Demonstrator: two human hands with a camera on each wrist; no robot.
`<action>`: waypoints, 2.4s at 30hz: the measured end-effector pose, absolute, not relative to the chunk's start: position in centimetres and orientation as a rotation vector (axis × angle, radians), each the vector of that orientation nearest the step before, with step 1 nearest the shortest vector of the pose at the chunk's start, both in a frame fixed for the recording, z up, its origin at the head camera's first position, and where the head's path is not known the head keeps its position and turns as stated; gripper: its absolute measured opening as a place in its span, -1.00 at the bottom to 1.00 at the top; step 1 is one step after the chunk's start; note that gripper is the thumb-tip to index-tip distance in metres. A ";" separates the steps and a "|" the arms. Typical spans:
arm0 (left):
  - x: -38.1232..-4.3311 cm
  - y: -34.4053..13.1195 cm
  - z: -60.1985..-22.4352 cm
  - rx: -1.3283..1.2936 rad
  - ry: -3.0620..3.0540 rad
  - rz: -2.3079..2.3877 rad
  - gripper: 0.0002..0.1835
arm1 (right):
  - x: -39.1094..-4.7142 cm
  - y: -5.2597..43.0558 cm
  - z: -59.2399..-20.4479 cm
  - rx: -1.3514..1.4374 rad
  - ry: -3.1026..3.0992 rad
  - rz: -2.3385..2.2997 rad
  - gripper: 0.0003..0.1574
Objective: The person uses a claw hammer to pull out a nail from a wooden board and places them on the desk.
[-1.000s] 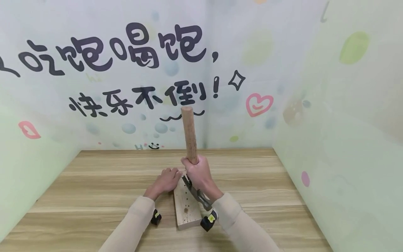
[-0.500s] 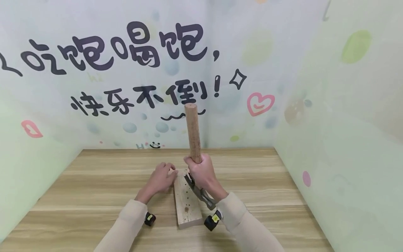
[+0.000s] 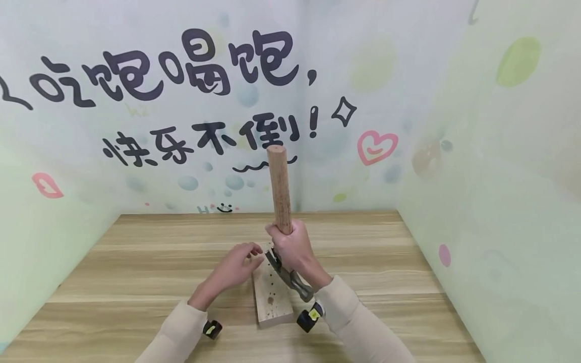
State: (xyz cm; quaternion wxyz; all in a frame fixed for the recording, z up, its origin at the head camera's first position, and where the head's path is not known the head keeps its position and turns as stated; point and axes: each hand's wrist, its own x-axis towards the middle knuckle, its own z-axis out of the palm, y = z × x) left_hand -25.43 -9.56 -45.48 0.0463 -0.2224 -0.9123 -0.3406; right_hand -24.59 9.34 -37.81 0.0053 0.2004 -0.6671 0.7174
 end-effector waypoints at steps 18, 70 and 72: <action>-24.9 -8.4 -46.0 -0.930 -2.619 -1.016 -0.97 | -24.0 8.9 -37.4 0.644 -2.053 2.279 -0.66; -24.5 -11.8 -46.6 -0.640 -2.688 -0.956 -0.94 | -24.2 7.6 -40.5 0.637 -2.112 2.270 -0.69; -24.5 -12.2 -46.6 -0.612 -2.709 -0.923 -0.94 | -24.3 7.6 -40.7 0.628 -2.117 2.271 -0.68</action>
